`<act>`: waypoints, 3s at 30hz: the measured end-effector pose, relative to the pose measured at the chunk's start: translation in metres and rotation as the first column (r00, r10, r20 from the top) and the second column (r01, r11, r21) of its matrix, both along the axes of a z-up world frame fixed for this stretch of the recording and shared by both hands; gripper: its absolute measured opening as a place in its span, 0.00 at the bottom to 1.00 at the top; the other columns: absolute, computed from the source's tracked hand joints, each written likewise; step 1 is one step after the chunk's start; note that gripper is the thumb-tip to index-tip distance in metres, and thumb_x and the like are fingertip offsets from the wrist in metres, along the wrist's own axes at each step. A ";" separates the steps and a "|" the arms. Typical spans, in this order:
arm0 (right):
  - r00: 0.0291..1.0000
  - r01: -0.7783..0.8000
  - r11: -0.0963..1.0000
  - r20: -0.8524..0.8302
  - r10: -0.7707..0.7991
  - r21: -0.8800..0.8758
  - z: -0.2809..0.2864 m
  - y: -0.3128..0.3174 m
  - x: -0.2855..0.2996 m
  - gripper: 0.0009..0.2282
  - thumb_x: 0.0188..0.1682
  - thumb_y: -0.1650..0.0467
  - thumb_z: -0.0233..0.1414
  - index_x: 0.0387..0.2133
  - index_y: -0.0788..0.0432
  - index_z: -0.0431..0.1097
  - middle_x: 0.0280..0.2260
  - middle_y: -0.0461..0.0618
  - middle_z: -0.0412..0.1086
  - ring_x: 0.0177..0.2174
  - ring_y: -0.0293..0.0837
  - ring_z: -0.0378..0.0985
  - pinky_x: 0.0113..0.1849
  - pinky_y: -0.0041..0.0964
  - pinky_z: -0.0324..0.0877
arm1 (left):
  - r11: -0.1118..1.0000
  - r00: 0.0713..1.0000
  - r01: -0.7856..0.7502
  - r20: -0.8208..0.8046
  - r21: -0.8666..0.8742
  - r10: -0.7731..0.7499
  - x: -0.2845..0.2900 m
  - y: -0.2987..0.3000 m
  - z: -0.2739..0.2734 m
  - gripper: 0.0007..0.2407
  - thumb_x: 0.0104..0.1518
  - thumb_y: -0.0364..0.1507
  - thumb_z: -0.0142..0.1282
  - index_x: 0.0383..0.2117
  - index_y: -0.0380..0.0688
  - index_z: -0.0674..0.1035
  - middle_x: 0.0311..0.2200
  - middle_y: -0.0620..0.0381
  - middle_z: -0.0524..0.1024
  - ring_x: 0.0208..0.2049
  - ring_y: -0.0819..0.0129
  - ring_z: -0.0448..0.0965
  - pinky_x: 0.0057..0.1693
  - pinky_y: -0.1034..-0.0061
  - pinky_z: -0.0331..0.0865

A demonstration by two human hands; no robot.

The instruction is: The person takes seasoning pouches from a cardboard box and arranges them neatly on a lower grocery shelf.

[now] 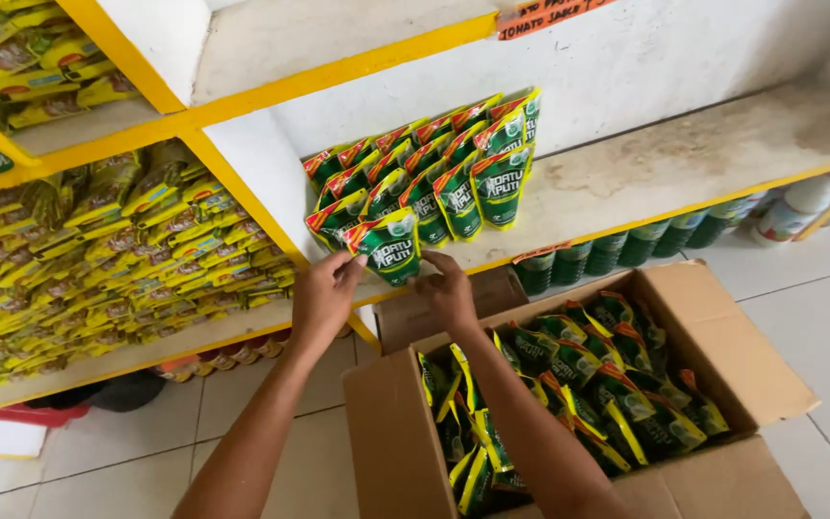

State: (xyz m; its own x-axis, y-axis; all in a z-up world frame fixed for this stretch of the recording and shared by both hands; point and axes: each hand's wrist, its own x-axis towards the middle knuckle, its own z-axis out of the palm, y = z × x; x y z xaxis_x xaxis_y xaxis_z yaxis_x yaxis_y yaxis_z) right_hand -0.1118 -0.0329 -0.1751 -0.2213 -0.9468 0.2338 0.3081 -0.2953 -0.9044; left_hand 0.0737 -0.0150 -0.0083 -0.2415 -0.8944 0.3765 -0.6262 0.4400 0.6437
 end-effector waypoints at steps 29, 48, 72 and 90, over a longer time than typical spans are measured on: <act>0.659 0.341 0.929 -0.668 -0.346 -0.145 0.047 0.046 0.069 0.14 0.47 0.69 0.58 0.46 0.54 0.74 0.50 0.47 0.75 0.40 0.58 0.79 0.39 0.49 0.75 | 0.927 0.882 -0.328 0.292 -0.180 0.369 0.040 0.005 0.011 0.11 0.56 0.41 0.62 0.33 0.50 0.87 0.18 0.48 0.78 0.21 0.52 0.80 0.32 0.65 0.71; 0.574 0.334 0.937 -0.768 -0.285 -0.098 0.049 0.038 0.073 0.17 0.47 0.65 0.57 0.50 0.51 0.69 0.50 0.47 0.74 0.33 0.60 0.80 0.35 0.55 0.74 | 0.924 0.891 -0.336 0.257 -0.184 0.375 0.043 0.002 0.007 0.14 0.57 0.44 0.62 0.29 0.47 0.87 0.20 0.49 0.79 0.23 0.49 0.80 0.33 0.62 0.71; 0.117 -0.103 0.868 -0.861 0.496 0.486 0.006 0.041 -0.110 0.15 0.40 0.60 0.66 0.27 0.61 0.79 0.26 0.59 0.77 0.25 0.55 0.80 0.29 0.48 0.74 | 0.974 0.925 0.177 0.361 -0.141 -0.116 -0.064 0.036 -0.108 0.12 0.56 0.36 0.58 0.19 0.45 0.81 0.22 0.49 0.79 0.24 0.47 0.79 0.31 0.54 0.71; -0.006 0.055 0.959 -0.960 0.279 0.278 0.071 0.095 -0.151 0.07 0.42 0.69 0.55 0.31 0.54 0.80 0.33 0.54 0.78 0.36 0.57 0.80 0.37 0.53 0.73 | 0.717 0.867 0.456 -0.080 0.528 -0.493 -0.084 0.001 -0.155 0.23 0.52 0.39 0.67 0.52 0.43 0.79 0.43 0.55 0.84 0.45 0.68 0.84 0.49 0.71 0.76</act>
